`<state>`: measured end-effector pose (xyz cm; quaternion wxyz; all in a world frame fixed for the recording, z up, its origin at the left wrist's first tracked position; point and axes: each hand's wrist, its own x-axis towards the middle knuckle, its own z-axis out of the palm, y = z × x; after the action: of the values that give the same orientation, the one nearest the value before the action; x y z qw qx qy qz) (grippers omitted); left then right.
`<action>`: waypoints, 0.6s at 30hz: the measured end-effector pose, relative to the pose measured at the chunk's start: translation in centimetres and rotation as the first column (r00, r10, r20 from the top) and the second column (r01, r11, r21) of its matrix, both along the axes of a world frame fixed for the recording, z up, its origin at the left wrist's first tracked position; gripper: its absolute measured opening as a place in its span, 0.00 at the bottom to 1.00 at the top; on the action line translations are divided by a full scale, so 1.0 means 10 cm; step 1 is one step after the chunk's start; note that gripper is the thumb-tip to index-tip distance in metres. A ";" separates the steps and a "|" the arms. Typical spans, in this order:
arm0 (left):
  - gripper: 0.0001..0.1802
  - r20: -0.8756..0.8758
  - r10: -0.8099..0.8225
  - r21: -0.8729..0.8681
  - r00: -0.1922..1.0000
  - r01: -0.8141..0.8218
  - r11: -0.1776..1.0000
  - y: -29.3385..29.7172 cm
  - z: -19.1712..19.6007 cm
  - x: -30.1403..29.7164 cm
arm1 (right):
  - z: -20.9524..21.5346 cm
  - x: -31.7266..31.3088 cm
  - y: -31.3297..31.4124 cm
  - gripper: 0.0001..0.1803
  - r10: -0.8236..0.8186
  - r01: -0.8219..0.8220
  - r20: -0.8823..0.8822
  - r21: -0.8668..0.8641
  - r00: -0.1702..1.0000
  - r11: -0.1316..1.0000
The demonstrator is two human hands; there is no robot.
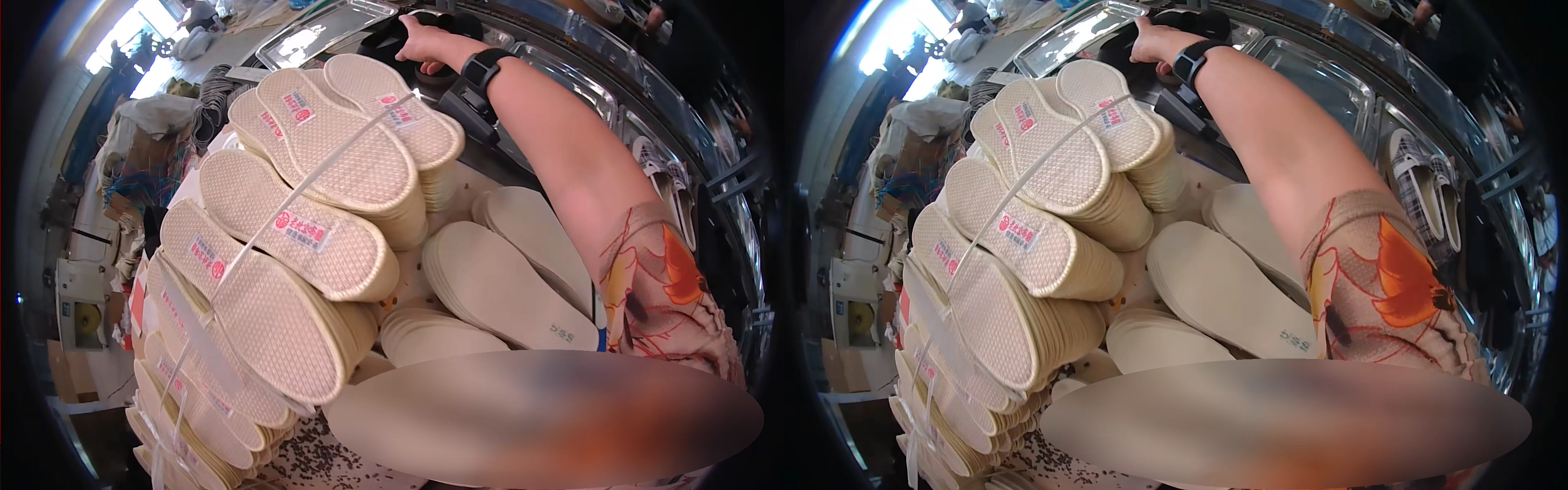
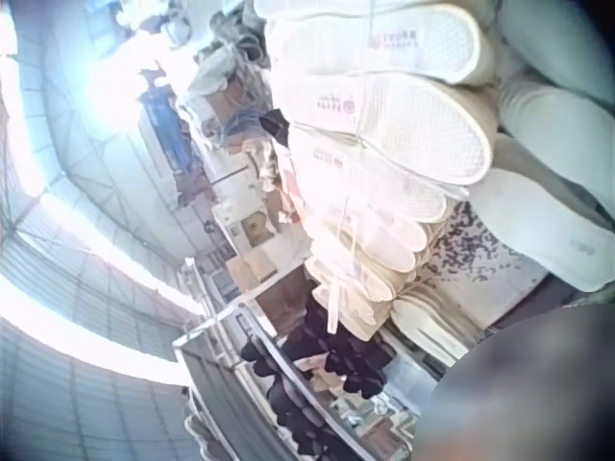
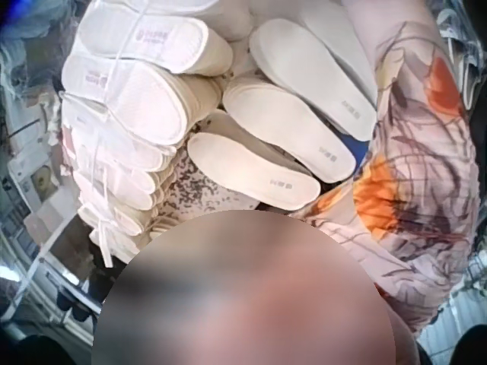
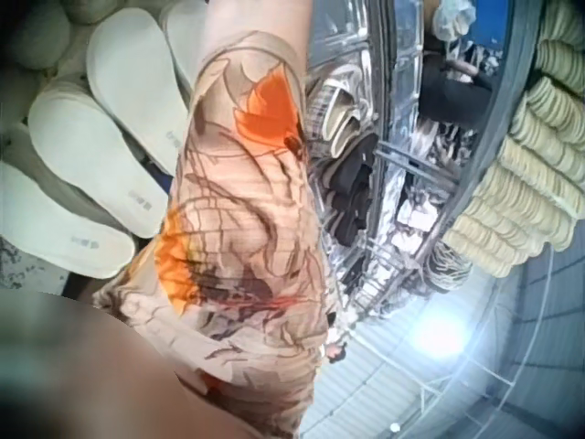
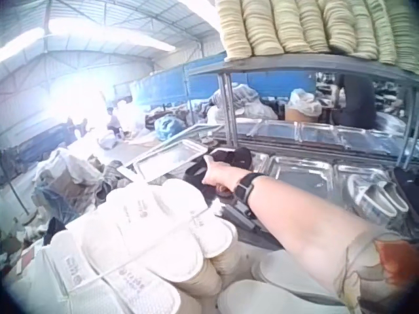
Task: The recorder is manufacturing shoes by trimming soles and inserting insoles.
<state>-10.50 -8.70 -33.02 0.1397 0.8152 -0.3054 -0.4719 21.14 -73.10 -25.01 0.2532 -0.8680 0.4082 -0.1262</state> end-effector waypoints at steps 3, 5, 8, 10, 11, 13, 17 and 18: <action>0.15 -0.046 0.013 0.003 0.999 -0.013 1.000 0.00 0.02 0.05 | -0.02 0.20 -0.03 0.38 0.087 -0.102 -0.162 -0.091 0.983 0.991; 0.15 -0.067 0.021 0.001 0.998 -0.021 1.000 0.04 0.02 0.03 | -0.08 0.22 -0.13 0.29 0.183 -0.209 -0.181 -0.132 0.966 0.969; 0.15 -0.084 0.032 -0.017 0.996 -0.034 0.999 0.14 0.03 -0.06 | -0.22 0.08 -0.31 0.13 0.106 -0.164 -0.153 -0.442 0.982 0.882; 0.15 -0.091 0.037 -0.037 0.995 -0.040 0.998 0.18 0.05 -0.13 | -0.28 -0.17 -0.41 0.11 0.195 -0.118 0.133 -0.444 0.972 0.888; 0.15 -0.094 0.041 -0.050 0.995 -0.046 0.998 0.21 0.05 -0.18 | -0.25 -0.28 -0.44 0.09 0.075 -0.027 0.305 -0.158 0.950 0.987; 0.15 -0.092 0.039 -0.094 0.995 -0.048 0.994 0.25 0.08 -0.28 | -0.08 -0.70 -0.41 0.09 -0.036 0.013 0.564 0.045 0.825 0.999; 0.17 0.038 0.001 -0.032 0.999 0.000 1.000 0.31 0.06 -0.52 | 0.85 -1.53 -0.02 0.15 -0.089 0.116 0.641 0.000 0.763 0.993; 0.19 0.127 -0.034 -0.025 0.991 0.038 0.999 0.34 0.04 -0.57 | 1.05 -1.83 0.23 0.15 -0.038 0.098 0.695 -0.047 0.718 0.994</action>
<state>-16.17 -5.30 -32.66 0.1228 0.8358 -0.3347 -0.4174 2.85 -70.77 -14.50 0.3476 -0.7517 0.3100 -0.4670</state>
